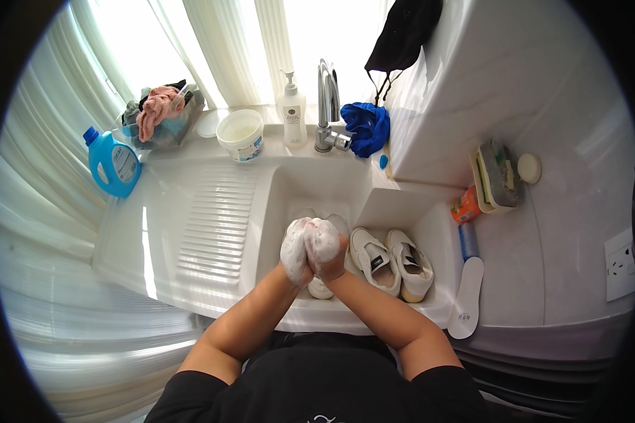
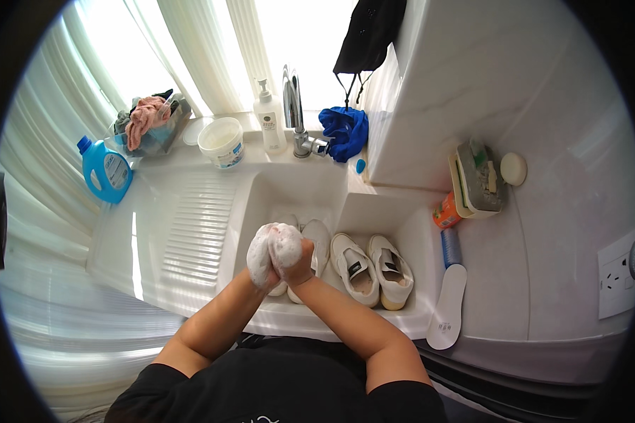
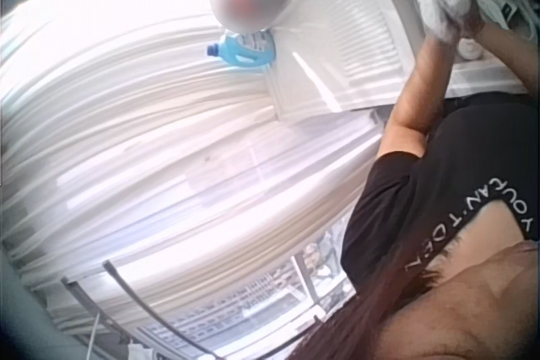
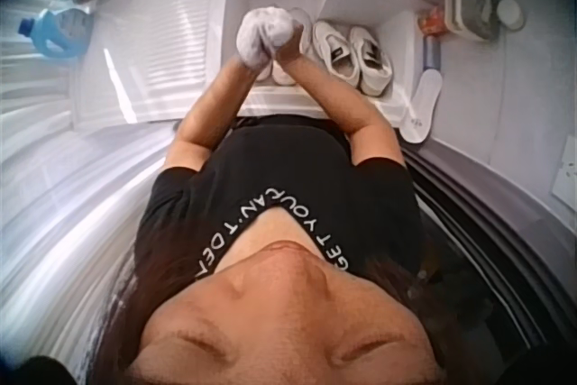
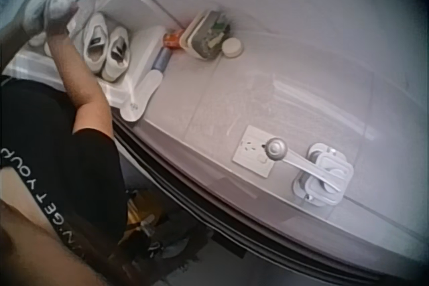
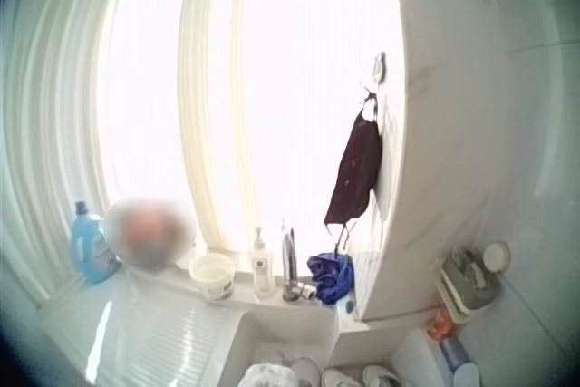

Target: The person washes shoelaces by hand in a sink using soap and water. They scrub the laces together to create foam and then rinse them under the running water.

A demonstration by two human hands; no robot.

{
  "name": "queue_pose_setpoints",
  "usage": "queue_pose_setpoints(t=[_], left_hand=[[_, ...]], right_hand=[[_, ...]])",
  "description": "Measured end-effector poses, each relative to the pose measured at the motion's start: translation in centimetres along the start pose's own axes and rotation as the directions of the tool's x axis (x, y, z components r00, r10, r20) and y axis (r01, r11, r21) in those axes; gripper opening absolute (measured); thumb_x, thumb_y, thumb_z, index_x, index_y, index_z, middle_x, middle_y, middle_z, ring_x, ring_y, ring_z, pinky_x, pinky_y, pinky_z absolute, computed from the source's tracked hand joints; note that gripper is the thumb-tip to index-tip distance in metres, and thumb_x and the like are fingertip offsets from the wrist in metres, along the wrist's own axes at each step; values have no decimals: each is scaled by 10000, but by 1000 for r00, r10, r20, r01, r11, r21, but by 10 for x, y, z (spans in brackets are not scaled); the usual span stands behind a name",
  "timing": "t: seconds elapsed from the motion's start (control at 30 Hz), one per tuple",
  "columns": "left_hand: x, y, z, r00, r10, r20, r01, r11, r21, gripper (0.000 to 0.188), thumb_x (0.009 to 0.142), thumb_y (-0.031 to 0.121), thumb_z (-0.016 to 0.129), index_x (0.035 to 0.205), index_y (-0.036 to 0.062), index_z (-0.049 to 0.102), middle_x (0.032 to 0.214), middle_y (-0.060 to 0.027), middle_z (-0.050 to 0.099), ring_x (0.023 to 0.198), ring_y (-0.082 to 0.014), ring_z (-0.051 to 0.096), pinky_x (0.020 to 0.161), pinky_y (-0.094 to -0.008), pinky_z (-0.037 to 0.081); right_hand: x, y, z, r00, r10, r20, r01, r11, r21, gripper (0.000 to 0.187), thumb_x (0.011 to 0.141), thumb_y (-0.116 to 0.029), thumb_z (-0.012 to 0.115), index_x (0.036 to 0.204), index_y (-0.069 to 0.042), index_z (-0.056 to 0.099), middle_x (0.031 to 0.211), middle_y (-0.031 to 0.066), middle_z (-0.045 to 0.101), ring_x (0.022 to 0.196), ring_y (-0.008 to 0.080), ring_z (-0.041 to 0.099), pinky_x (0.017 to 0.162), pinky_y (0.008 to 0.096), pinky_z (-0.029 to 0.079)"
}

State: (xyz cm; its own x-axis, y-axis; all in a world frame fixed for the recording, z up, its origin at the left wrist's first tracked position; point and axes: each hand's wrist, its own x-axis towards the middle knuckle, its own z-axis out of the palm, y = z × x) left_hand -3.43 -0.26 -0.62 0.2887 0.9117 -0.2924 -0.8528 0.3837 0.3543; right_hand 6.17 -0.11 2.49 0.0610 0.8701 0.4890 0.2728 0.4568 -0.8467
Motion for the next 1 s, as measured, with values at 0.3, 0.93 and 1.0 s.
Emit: queue_pose_setpoints(t=[0.3,0.93,1.0], left_hand=[[-5,-11,19,965,11,-263,1,999,44,82,861,175,522,838,110,567,807,-26,597,692,-162,595,624,-316,520],[-20,9,56,967,-167,-193,232,890,393,571,903,591,341,984,68,556,783,-58,579,644,-177,550,590,-295,480],[-5,7,18,949,-302,86,296,952,77,489,934,502,360,941,68,585,835,-75,618,741,-205,614,637,-331,498]], right_hand=[[-15,28,7,990,-141,2,138,976,170,117,724,-133,678,743,-32,620,696,113,608,629,234,602,570,326,474],[7,4,-33,995,56,77,-67,986,151,179,786,-204,676,727,-87,555,767,61,546,686,212,534,627,344,454],[-7,-5,-22,960,-271,72,274,961,-35,151,751,-161,690,738,-59,581,787,101,571,736,265,566,666,366,467]])
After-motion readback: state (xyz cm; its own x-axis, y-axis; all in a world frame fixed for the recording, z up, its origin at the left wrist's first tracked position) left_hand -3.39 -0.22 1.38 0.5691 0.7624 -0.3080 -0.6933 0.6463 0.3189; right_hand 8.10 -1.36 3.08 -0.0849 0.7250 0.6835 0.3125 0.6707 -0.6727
